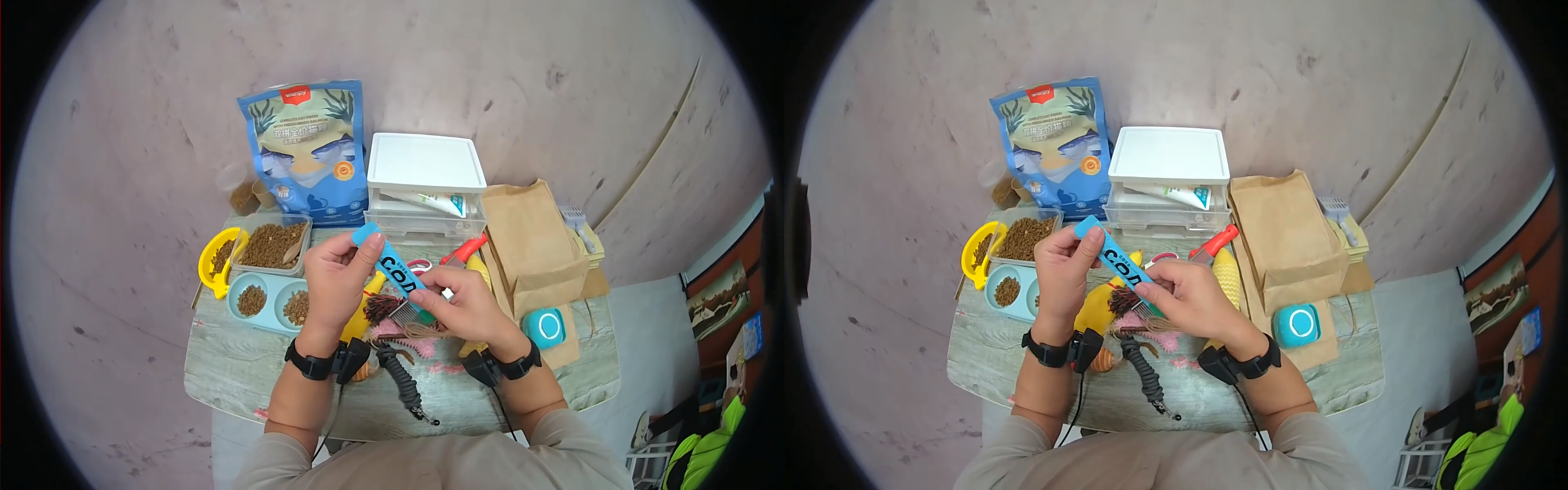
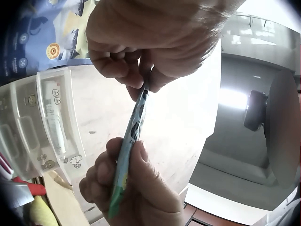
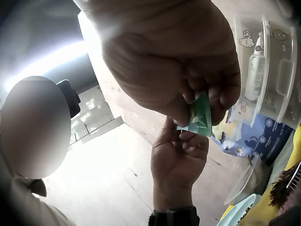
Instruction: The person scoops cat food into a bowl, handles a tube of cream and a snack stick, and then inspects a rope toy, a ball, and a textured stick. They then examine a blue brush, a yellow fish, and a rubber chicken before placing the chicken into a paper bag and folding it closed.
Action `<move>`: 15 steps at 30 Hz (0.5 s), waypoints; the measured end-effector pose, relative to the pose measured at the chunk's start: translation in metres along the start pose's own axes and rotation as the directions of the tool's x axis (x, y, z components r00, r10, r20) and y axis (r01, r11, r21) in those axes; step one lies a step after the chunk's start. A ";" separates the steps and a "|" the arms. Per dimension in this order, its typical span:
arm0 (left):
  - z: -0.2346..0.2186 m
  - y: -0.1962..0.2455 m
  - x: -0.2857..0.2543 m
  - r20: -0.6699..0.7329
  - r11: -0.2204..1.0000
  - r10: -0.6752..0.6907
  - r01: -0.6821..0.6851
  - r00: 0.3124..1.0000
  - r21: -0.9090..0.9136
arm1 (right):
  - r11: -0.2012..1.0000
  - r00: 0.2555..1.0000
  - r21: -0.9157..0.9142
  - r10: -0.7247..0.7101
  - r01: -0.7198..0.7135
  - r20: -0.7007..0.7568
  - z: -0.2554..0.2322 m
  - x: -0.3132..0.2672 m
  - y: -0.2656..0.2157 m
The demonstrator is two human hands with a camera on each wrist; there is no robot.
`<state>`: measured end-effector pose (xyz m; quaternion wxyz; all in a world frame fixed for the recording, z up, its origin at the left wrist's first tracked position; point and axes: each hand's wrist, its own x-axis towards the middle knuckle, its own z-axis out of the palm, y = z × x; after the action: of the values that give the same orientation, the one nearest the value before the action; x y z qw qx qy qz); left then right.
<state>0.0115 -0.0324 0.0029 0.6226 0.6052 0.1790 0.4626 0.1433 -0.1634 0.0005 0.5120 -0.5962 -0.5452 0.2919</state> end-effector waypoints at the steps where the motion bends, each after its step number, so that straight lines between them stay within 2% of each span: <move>1: -0.001 -0.001 0.001 -0.009 1.000 0.003 -0.003 1.000 -0.007 | 1.000 1.000 -0.008 -0.001 0.001 0.008 -0.002 0.000 0.001; 3: -0.006 -0.002 0.003 -0.018 0.999 0.041 -0.041 0.999 -0.018 | 0.987 0.994 -0.122 -0.106 0.102 -0.027 -0.007 0.000 0.005; 4: -0.008 0.000 0.004 -0.031 0.998 0.048 -0.048 0.998 -0.031 | 0.985 0.994 -0.135 -0.109 0.106 -0.015 -0.009 0.000 0.007; 6: -0.012 0.008 0.006 -0.109 0.996 -0.004 -0.006 0.994 -0.091 | 0.951 0.954 -0.273 -0.209 0.147 -0.214 -0.015 0.003 0.012; 7: -0.014 0.008 0.007 -0.129 0.994 0.007 -0.021 0.992 -0.106 | 0.944 0.957 -0.288 -0.220 0.160 -0.191 -0.020 0.009 0.013; 9: -0.018 0.010 0.008 -0.103 0.994 0.001 -0.012 0.995 -0.106 | 0.744 0.843 -0.638 -0.463 0.201 -0.274 -0.028 0.022 0.009; 11: -0.018 0.009 0.007 -0.100 0.994 -0.002 -0.009 0.995 -0.105 | 0.692 0.848 -0.700 -0.468 0.175 -0.250 -0.036 0.036 0.003; 13: -0.018 0.009 0.007 -0.061 0.997 0.016 -0.021 0.998 -0.079 | 0.471 0.776 -0.849 -0.619 0.240 -0.124 -0.043 0.052 0.004; 15: -0.018 0.011 0.007 -0.061 0.997 0.018 -0.023 0.998 -0.075 | 0.457 0.776 -0.854 -0.622 0.249 -0.107 -0.044 0.062 0.002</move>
<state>-0.0029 -0.0183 0.0113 0.6345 0.5690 0.1737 0.4933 0.1990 -0.1169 0.0254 0.3457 -0.6412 -0.6332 -0.2616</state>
